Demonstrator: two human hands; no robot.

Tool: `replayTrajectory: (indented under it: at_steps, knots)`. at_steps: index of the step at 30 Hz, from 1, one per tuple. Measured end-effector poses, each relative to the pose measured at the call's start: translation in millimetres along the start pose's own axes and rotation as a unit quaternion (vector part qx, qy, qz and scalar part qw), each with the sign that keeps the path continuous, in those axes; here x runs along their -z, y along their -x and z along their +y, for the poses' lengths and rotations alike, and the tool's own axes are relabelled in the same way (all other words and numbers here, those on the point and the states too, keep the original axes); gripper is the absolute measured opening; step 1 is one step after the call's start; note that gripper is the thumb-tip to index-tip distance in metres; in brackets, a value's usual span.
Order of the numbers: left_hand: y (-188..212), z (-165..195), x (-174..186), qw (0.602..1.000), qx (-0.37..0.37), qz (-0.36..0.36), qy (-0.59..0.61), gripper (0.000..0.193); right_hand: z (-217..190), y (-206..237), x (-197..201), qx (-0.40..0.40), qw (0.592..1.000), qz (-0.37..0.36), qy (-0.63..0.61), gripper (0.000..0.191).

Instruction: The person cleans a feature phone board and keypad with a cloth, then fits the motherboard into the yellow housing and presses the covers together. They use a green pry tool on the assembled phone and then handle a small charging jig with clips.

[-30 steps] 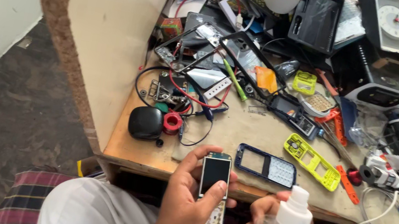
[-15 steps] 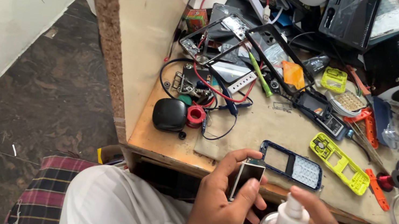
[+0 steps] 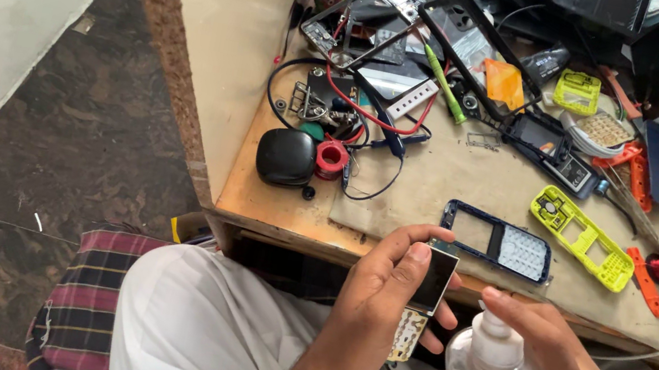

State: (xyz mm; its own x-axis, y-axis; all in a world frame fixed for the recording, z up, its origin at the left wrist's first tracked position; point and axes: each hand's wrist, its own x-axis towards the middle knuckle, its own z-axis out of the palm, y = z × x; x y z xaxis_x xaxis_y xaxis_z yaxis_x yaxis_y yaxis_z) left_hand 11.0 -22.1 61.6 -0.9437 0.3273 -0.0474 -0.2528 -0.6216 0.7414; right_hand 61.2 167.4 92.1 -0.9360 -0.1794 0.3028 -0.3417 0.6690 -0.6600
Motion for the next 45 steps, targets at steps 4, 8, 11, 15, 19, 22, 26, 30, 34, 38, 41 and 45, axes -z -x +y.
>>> replayTrajectory:
  at_steps: [4,8,11,15,19,22,26,30,34,38,41,45]
  knots:
    - [-1.0,0.2,-0.6,1.0,0.008,0.0,-0.024,0.042,1.8,-3.5,8.6,0.016,1.0,-0.015,-0.001,0.089]
    - [-0.4,-1.0,0.0,0.996,0.03,-0.021,-0.075,0.038,6.5,-7.3,14.4,-0.006,0.997,-0.05,-0.051,0.09]
    - [0.4,3.0,3.7,0.99,0.05,-0.038,-0.124,0.037,4.0,-22.5,27.7,0.005,1.0,-0.023,-0.02,0.096]
    - [-0.9,16.8,14.4,0.976,0.103,-0.047,-0.187,0.036,-6.6,-102.6,46.7,0.082,0.968,0.048,-0.234,0.082]
    - [-1.1,22.1,23.7,0.958,0.119,-0.063,-0.254,0.036,-18.4,-222.4,21.6,0.177,0.952,0.066,-0.243,0.087]
    - [-3.8,14.8,26.1,0.942,0.132,-0.066,-0.302,0.037,-26.9,-302.5,-28.8,0.279,0.952,0.102,-0.076,0.079]
    - [-10.6,5.6,26.3,0.94,0.162,-0.076,-0.292,0.036,-56.8,-328.6,-74.3,0.365,0.916,0.145,-0.086,0.083]
    - [-12.7,-4.8,35.0,0.952,0.239,-0.054,-0.184,0.037,-56.9,-227.8,-25.0,0.287,0.935,0.173,-0.113,0.062]
    - [-18.1,-36.1,78.4,0.944,0.239,-0.189,-0.128,0.045,38.7,5.4,69.1,0.06,0.953,0.198,-0.221,0.019]
    - [-26.9,-90.8,106.8,0.925,0.276,-0.229,-0.128,0.051,143.8,214.1,146.8,-0.398,0.898,0.185,0.013,0.036]
    - [-22.3,-100.0,96.2,0.916,0.314,-0.209,-0.136,0.05,175.0,311.7,162.8,-0.64,0.76,0.023,0.107,0.052]
    - [-16.8,-93.3,30.3,0.918,0.32,-0.208,-0.105,0.048,200.0,334.1,124.2,-0.664,0.731,-0.077,0.137,0.04]
